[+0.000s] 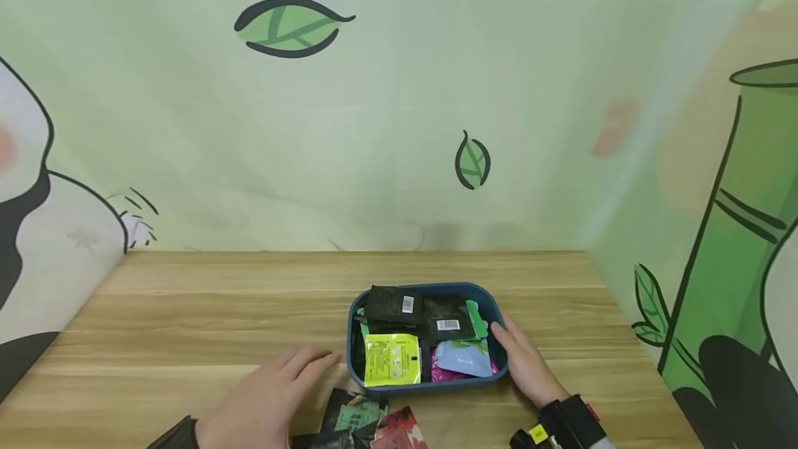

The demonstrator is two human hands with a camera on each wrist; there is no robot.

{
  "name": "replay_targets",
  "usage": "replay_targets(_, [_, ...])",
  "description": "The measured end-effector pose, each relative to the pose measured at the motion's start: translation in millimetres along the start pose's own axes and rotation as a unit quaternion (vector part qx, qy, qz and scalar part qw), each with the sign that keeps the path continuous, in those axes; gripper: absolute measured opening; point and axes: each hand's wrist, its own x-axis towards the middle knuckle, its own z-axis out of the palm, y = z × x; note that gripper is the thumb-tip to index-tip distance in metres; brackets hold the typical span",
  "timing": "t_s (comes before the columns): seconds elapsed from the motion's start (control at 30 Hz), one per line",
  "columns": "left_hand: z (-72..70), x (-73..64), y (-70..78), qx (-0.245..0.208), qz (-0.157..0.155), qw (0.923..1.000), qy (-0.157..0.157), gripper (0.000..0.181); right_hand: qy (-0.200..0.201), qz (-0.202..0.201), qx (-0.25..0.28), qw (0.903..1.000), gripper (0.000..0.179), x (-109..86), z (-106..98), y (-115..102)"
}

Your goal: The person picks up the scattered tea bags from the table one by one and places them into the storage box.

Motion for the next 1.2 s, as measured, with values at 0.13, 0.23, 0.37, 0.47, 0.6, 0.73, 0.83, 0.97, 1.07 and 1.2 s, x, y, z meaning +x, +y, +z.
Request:
replay_targets(0.13, [8.4,-9.0,2.5,0.026,0.032,0.9989,-0.022,0.098,0.002,-0.01,0.003,0.9999,0.076,0.3,0.1,1.5])
replay_targets(0.23, [18.4,-14.4,7.1,0.054,0.073,0.9957,-0.019,0.076,0.002,-0.012,0.007,0.9999,0.077,0.1,0.2,2.3])
replay_targets(0.37, [30.9,-18.8,14.4,0.081,0.102,0.9915,0.001,0.061,0.0,-0.005,0.009,0.9999,0.078,-0.8,0.3,2.5])
replay_targets(0.47, [35.1,-19.7,18.6,0.084,0.106,0.9907,0.014,0.057,-0.001,-0.001,0.009,1.0,0.078,-1.3,0.3,2.3])
replay_targets(0.6, [36.4,-19.8,22.0,0.084,0.107,0.9905,0.023,0.054,0.0,0.002,0.006,1.0,0.078,-1.6,0.0,1.5])
replay_targets(0.73, [37.0,-19.1,24.7,0.075,0.108,0.9909,0.029,0.051,0.001,0.009,-0.001,1.0,0.079,-1.8,-0.6,0.4])
replay_targets(0.83, [37.8,-17.8,26.9,0.074,0.109,0.9906,0.036,0.049,-0.001,0.017,-0.002,0.9998,0.081,-1.5,-1.4,0.2])
replay_targets(0.97, [38.6,-15.6,28.5,0.076,0.111,0.9903,0.034,0.049,-0.001,0.013,0.005,0.9999,0.081,-1.0,-1.1,1.1])
replay_targets(1.07, [39.1,-13.8,28.6,0.077,0.111,0.9904,0.029,0.049,0.0,0.003,0.009,1.0,0.079,-0.6,0.2,2.4])
replay_targets(1.2, [37.9,-12.2,29.6,0.079,0.108,0.9907,0.025,0.048,0.001,-0.007,0.013,0.9999,0.076,-0.4,2.3,4.0])
